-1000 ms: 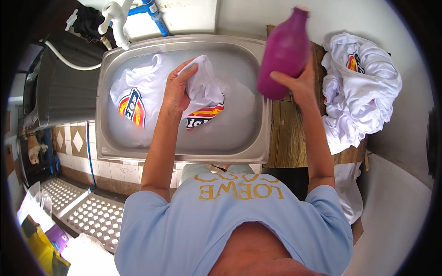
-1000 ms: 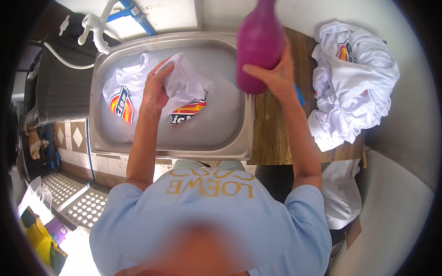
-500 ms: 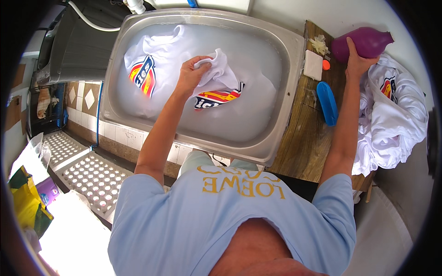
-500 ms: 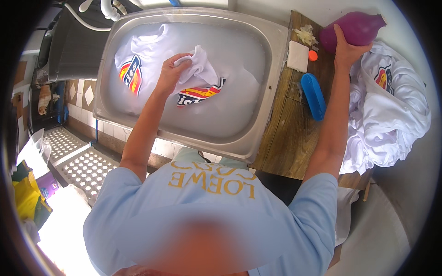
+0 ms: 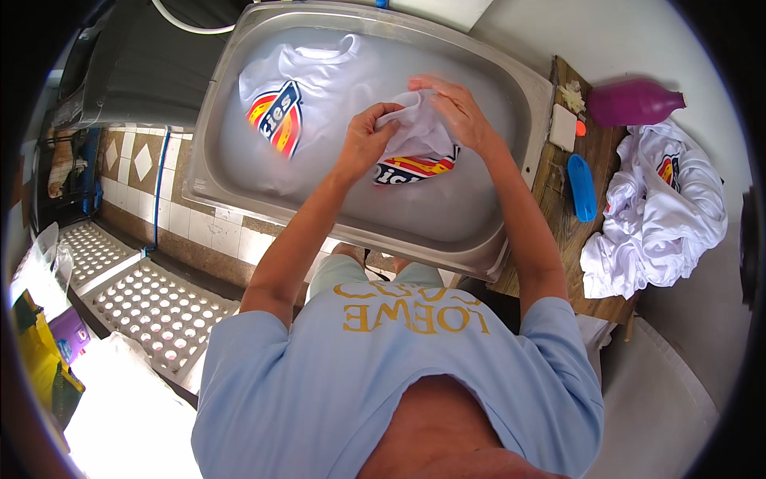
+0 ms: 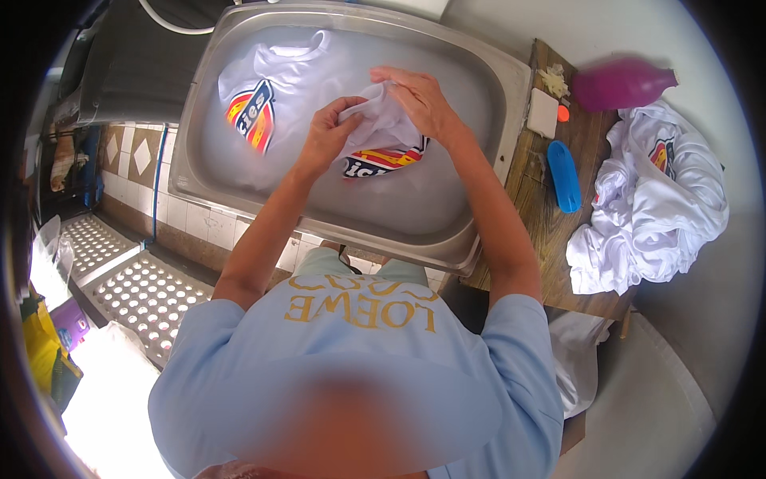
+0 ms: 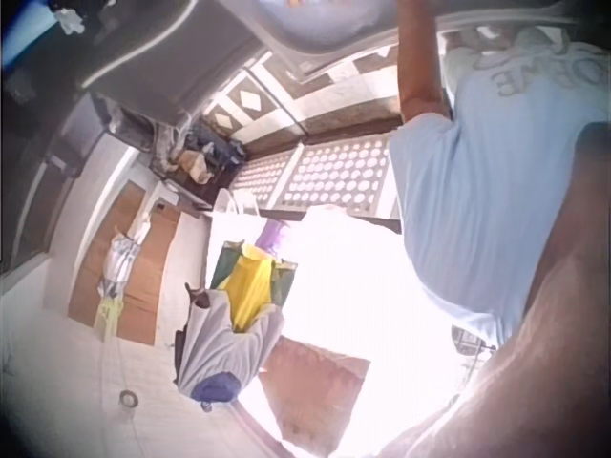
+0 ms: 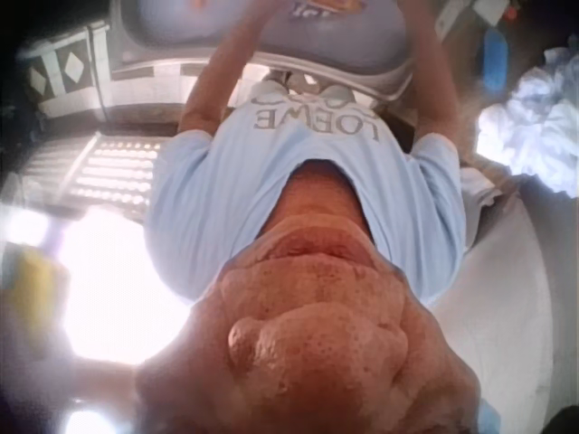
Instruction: The person washes white shirts by hand in a basin of soapy water, applying liquid detergent from a purple bottle and scrubbing the fabric before placing a shirt into a top-loading washing machine.
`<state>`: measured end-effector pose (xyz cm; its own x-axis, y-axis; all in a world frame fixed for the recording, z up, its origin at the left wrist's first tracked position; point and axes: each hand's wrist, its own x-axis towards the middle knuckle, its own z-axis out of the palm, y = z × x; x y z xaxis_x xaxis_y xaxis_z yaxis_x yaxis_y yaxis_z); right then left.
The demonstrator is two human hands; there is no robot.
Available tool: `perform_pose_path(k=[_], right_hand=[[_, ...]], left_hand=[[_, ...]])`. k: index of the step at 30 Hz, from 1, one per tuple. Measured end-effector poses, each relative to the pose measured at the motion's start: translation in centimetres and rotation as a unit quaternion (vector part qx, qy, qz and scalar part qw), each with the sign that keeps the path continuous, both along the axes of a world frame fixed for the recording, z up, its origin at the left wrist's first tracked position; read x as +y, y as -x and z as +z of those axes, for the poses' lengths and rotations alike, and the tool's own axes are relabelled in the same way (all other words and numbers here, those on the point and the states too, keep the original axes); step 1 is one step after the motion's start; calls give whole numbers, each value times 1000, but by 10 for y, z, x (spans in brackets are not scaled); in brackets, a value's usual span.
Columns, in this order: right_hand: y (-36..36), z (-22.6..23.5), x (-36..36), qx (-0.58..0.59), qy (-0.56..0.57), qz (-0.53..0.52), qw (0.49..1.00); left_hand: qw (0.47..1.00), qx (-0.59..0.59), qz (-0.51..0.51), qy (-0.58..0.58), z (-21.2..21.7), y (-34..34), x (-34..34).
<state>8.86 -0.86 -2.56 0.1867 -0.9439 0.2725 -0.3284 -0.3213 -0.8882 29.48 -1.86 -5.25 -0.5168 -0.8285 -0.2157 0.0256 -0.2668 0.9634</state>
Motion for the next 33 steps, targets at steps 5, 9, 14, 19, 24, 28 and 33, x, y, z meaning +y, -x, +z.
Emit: perform_pose_path(k=[5, 9, 14, 19, 24, 28, 33], right_hand=[[5, -10, -14, 66, -150, 0, 986], [8, -4, 7, -14, -218, -90, 972], [15, -12, 50, -34, -241, -183, 953], [20, -21, 83, -40, -252, -229, 939], [15, -33, 91, -66, -255, -259, 929], [15, -40, 88, -100, -237, -267, 928], [23, -36, 90, -56, -250, -256, 932]], left_hand=[[998, 48, -19, -35, 4, -22, -22], [999, 15, -28, -16, 3, -15, -41], [950, -120, -71, 279, -2, 7, -49], [920, -118, -87, 362, -8, 28, -52], [892, -121, -58, 431, -17, 36, -48], [865, -169, -65, 468, -15, 24, -41], [776, -248, -97, 572, -9, 23, -21]])
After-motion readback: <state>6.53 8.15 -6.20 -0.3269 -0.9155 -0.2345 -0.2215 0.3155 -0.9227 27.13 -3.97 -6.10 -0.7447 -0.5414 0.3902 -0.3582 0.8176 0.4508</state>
